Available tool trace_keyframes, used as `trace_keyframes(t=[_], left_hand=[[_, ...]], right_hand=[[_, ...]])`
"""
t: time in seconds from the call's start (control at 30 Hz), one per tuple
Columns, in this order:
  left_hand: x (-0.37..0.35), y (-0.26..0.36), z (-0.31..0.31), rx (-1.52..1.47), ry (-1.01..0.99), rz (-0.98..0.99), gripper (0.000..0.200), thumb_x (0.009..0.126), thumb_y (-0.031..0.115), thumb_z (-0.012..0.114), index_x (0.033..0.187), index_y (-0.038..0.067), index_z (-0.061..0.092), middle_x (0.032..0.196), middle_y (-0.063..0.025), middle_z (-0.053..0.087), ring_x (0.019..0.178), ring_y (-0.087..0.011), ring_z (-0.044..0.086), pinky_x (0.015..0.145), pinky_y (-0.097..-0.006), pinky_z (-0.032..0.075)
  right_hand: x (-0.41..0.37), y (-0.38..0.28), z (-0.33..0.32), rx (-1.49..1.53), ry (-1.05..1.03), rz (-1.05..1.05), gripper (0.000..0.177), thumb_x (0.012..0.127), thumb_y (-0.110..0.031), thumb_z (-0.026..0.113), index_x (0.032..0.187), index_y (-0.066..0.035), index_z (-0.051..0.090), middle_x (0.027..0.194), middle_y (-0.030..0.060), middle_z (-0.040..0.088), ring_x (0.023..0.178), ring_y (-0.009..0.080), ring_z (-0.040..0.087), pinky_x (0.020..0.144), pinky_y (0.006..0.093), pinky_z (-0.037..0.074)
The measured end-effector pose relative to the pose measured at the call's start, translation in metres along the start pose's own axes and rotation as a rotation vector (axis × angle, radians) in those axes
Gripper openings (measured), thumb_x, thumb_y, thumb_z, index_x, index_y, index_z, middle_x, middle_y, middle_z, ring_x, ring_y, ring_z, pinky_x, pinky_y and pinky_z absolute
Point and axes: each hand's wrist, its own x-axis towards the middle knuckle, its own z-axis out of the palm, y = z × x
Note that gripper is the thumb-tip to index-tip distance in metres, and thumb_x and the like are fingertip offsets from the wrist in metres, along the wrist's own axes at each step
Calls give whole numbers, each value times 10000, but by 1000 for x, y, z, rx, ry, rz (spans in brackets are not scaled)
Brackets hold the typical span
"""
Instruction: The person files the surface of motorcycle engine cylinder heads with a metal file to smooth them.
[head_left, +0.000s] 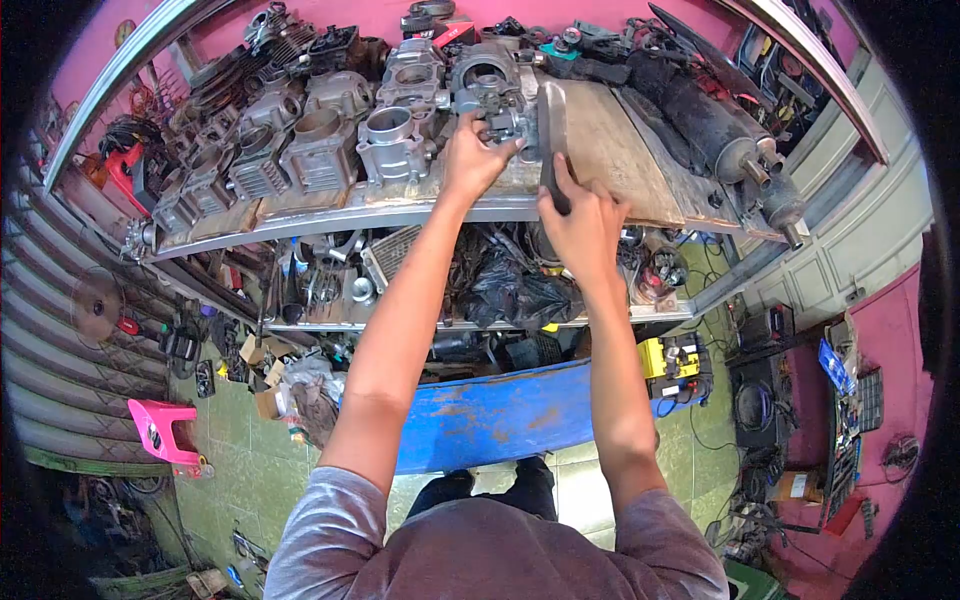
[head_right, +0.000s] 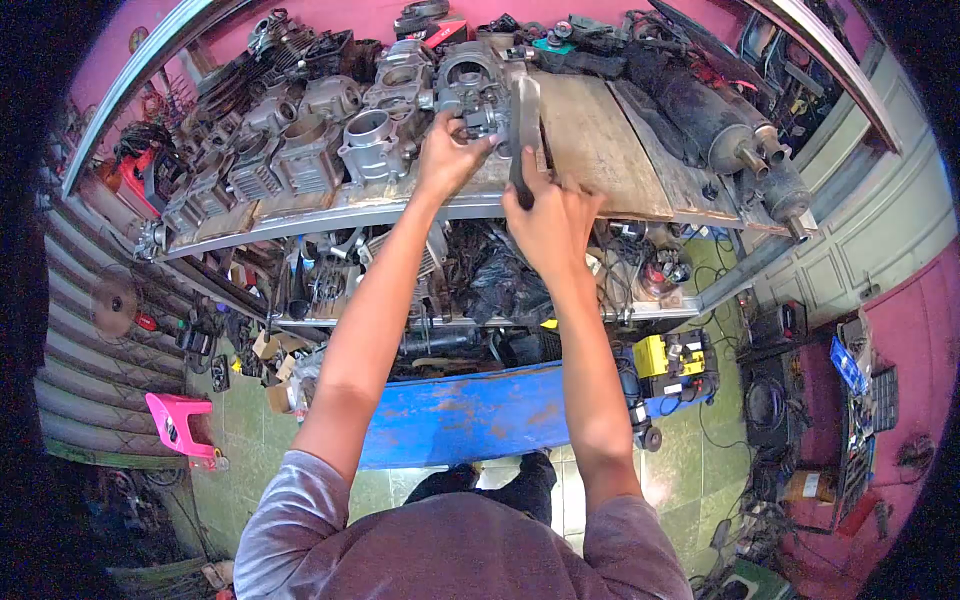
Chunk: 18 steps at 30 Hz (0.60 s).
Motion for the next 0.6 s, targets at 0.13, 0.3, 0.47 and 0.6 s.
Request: trace_keyframes(t=[0.13, 0.3, 0.47, 0.6], left_hand=[[1, -2, -1, 16, 38, 36, 844, 743, 379, 864, 1363, -75, 516, 1182, -246, 711, 1032, -358, 712, 921, -412, 533], [8, 4, -7, -34, 87, -32, 645, 873, 542, 721, 1146, -42, 693, 962, -230, 750, 915, -346, 730, 854, -424, 532], [29, 14, -16, 303, 27, -160, 574, 861, 526, 736, 814, -46, 740, 786, -247, 719, 755, -396, 714, 747, -453, 525], [32, 6, -7, -31, -6, -172, 414, 902, 358, 739, 829, -50, 735, 747, -191, 723, 662, -305, 665, 721, -384, 497]], right_hand=[[-27, 2, -6, 7, -87, 89, 526, 878, -337, 690, 1351, -110, 655, 883, 152, 747, 1017, 305, 659, 948, 522, 382], [-27, 2, -22, 27, 4, 228, 529, 845, -362, 734, 1250, -27, 672, 1050, 219, 708, 1108, 362, 630, 1038, 570, 353], [-28, 17, -25, 90, -53, 271, 496, 847, -354, 742, 1225, -38, 681, 1074, 212, 692, 1099, 378, 629, 1035, 558, 357], [-30, 28, -18, 258, 37, 257, 464, 876, -348, 727, 1227, -48, 681, 1078, 214, 687, 1093, 377, 629, 1034, 550, 357]])
